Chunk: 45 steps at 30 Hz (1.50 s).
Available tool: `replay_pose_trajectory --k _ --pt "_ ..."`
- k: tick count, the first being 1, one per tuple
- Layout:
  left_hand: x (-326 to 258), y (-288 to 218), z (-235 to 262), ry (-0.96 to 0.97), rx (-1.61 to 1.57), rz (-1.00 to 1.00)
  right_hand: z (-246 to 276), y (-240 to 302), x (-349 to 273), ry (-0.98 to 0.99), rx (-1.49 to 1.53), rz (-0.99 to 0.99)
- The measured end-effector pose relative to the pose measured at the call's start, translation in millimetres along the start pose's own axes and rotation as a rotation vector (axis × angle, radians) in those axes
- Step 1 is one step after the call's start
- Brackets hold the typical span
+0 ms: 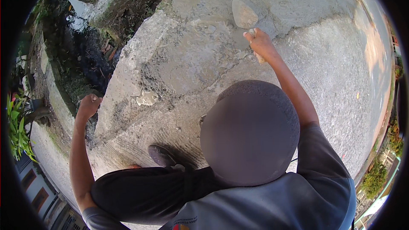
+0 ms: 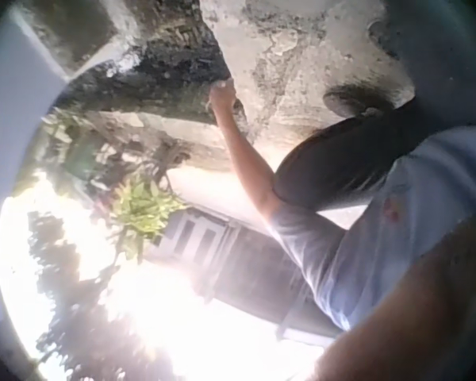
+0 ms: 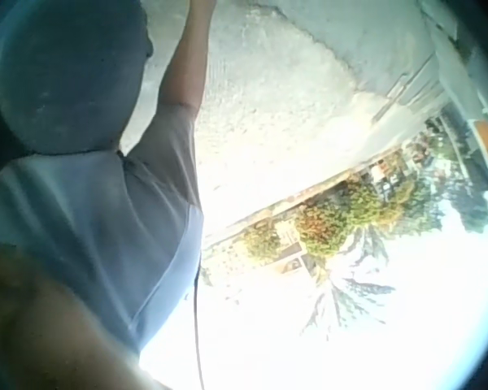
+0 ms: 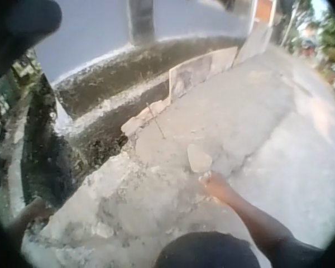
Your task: Smoothing mortar onto a concrete curb and then mixing more mortar in a tray using a hoe.
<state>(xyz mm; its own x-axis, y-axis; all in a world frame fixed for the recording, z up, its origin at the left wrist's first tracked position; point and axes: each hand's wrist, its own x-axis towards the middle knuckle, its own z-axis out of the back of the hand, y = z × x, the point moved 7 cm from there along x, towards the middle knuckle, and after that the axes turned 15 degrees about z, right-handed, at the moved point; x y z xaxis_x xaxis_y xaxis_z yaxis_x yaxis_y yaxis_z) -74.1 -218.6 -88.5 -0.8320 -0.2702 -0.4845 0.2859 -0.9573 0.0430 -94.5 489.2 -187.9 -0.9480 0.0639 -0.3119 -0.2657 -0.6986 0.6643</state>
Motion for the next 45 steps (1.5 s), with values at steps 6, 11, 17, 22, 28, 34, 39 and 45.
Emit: replay_pose_trajectory --k 6,11,17,22,28,34,39,45 --pt "-6.3 -21.4 5.8 0.012 0.007 0.052 -33.3 17.5 1.7 0.096 -0.111 0.105" --pt "-3.2 -11.4 5.7 0.003 -0.002 0.032 -46.6 38.5 -11.1 0.154 -0.103 0.148" --pt "-3.8 -13.8 2.6 0.032 0.035 0.052 -61.8 65.5 -5.7 0.126 -0.274 0.237" --pt "-4.7 -20.0 5.0 0.036 0.024 0.103 -118.5 110.0 -55.0 0.263 -0.146 0.233" --pt "-4.7 -19.2 4.9 0.049 0.002 0.082 -84.3 118.4 -50.1 0.143 -0.28 0.325" --pt "-7.0 -14.7 3.3 0.073 0.0 0.129 -145.2 130.4 -71.5 0.224 -0.357 0.559" --pt "-9.9 -32.2 12.1 0.046 0.032 0.076 -263.9 67.3 -85.0 0.158 -0.1 0.798" --pt "-0.2 -7.3 1.1 0.038 0.073 0.078 -100.6 128.3 -59.6 0.199 -0.31 0.311"
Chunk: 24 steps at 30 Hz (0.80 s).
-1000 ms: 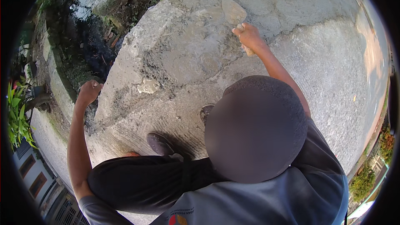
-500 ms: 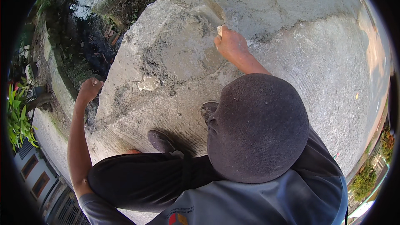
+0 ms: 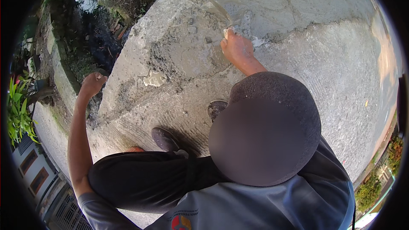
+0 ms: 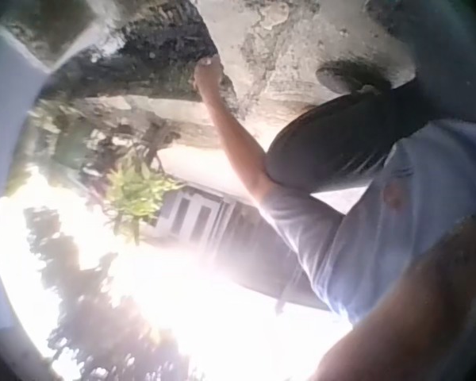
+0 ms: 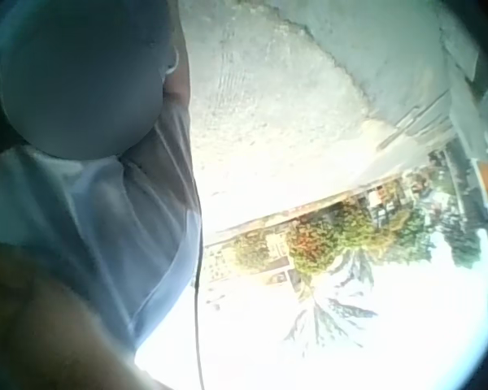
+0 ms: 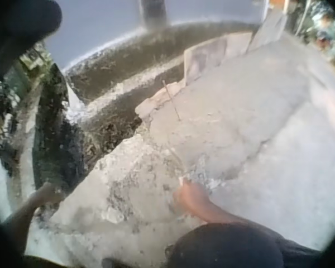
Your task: Smoothing mortar onto a concrete curb and then mixing more mortar in a tray using a hoe.
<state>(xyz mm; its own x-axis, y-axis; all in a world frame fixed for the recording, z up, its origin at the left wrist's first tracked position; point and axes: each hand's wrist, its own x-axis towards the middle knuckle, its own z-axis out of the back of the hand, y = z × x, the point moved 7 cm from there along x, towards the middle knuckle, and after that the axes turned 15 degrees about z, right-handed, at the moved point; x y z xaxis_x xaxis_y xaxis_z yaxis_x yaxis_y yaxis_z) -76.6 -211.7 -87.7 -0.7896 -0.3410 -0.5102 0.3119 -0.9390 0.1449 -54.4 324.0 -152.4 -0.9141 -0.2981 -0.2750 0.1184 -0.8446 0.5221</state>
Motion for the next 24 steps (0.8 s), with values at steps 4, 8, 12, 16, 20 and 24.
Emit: replay_pose_trajectory --k 4,8,12,16,20,24 --pt "-1.1 -16.8 2.6 0.022 0.01 0.006 -77.1 12.0 -1.2 -0.035 -0.171 0.201" --pt "-6.8 -13.8 4.8 0.057 -0.026 0.044 -97.8 63.7 -14.5 -0.095 -0.14 0.458" --pt "-10.1 -17.0 8.4 0.057 -0.038 0.028 -44.7 18.3 3.9 -0.103 -0.008 0.202" --pt "0.4 0.2 -1.7 0.012 -0.014 0.035 -56.4 2.0 11.8 -0.104 -0.056 0.184" --pt "-1.1 -13.0 4.4 0.051 0.0 0.031 -127.4 42.1 1.3 -0.126 -0.15 0.365" --pt "-8.9 -2.5 6.0 0.042 0.016 0.046 -69.2 55.0 0.7 -0.131 -0.017 0.324"
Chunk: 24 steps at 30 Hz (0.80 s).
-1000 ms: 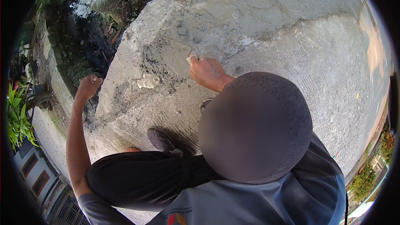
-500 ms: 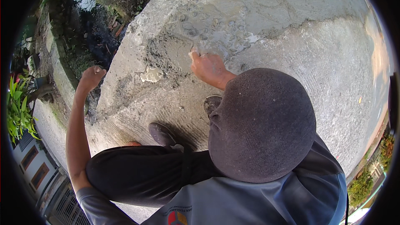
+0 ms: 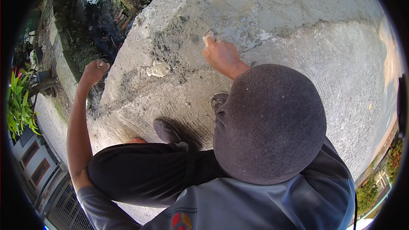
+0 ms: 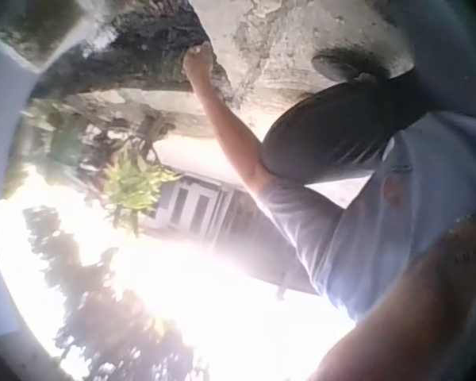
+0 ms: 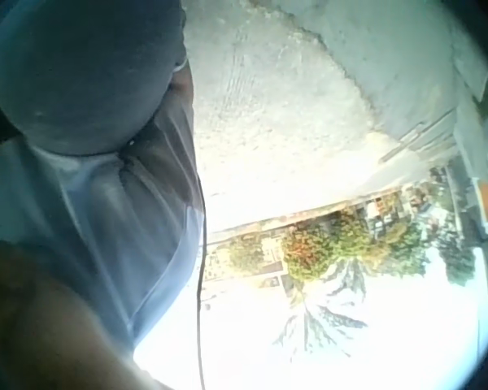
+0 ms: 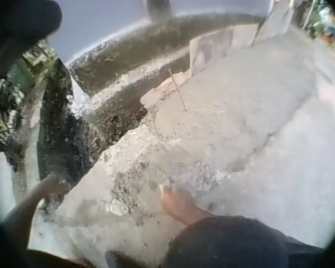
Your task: Smoothing mortar onto a concrete curb and then mixing more mortar in a tray using a hoe.
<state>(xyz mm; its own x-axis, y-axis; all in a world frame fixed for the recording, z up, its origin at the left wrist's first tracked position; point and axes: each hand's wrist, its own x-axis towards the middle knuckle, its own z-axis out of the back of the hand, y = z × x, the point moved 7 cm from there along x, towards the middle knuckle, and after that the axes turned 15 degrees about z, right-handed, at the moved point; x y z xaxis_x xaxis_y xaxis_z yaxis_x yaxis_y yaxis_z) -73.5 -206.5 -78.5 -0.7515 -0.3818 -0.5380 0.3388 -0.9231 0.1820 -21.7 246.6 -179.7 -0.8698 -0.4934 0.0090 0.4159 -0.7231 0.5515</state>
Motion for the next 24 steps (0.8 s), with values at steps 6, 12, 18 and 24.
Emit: replay_pose_trajectory --k 6,12,18,24 --pt "3.7 -4.6 0.0 -0.027 0.002 -0.001 -6.2 -54.4 -7.2 0.043 -0.074 -0.127" --pt "1.8 -8.4 -0.7 0.023 0.008 0.021 -40.9 31.5 -14.5 -0.043 -0.101 0.256" --pt "5.2 -0.7 -1.1 -0.013 0.004 -0.011 23.7 -51.5 -30.9 -0.011 -0.023 -0.232" --pt "6.4 -7.8 -3.6 0.016 0.01 0.003 -53.5 17.1 -38.7 -0.015 -0.123 0.149"
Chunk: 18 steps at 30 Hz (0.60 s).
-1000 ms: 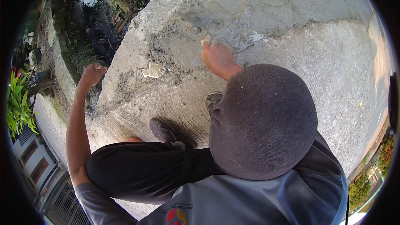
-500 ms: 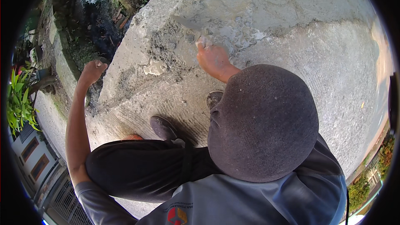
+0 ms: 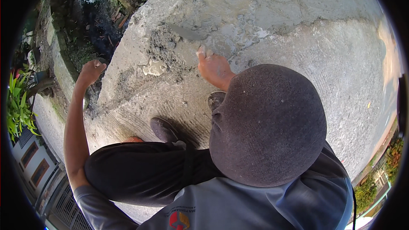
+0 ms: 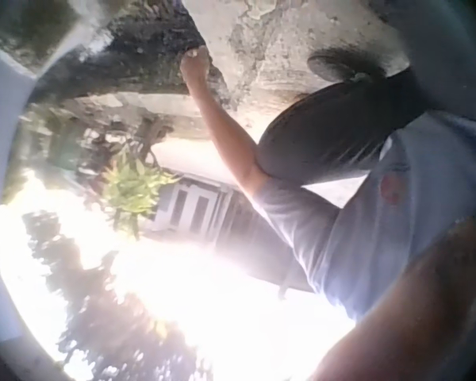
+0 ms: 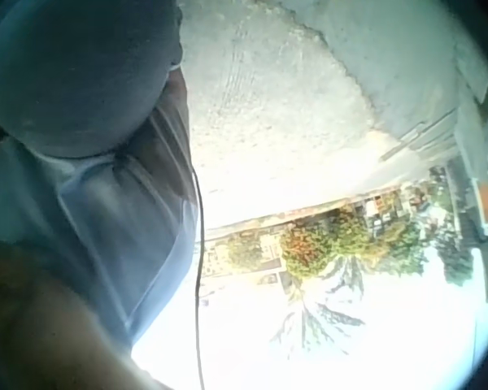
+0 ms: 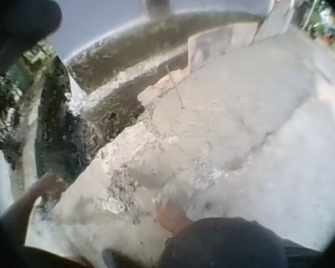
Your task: Smoothing mortar onto a concrete curb and then mixing more mortar in a tray using a hoe.
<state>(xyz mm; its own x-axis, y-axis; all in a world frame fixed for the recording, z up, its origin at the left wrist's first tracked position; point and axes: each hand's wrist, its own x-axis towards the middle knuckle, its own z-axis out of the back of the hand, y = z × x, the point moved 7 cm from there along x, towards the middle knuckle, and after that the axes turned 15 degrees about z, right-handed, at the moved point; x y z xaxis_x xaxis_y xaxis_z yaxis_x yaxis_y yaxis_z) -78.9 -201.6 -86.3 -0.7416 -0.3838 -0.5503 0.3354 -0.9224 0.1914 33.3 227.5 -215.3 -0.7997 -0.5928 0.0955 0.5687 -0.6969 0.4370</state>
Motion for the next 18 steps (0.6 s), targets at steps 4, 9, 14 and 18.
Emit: replay_pose_trajectory --k 4,9,14,18 --pt "3.4 -2.1 2.5 -0.002 -0.06 0.042 -9.7 10.0 -7.3 0.079 0.217 0.091" --pt "-6.0 9.9 6.0 0.02 -0.015 0.03 80.5 -92.6 -49.8 -0.106 0.085 -0.489" --pt "10.1 8.6 -1.3 0.011 -0.005 0.015 59.9 -91.5 -65.0 0.048 0.043 -0.51" --pt "7.7 -7.2 3.7 0.0 -0.019 -0.001 27.1 -19.4 -32.5 0.016 0.043 -0.142"
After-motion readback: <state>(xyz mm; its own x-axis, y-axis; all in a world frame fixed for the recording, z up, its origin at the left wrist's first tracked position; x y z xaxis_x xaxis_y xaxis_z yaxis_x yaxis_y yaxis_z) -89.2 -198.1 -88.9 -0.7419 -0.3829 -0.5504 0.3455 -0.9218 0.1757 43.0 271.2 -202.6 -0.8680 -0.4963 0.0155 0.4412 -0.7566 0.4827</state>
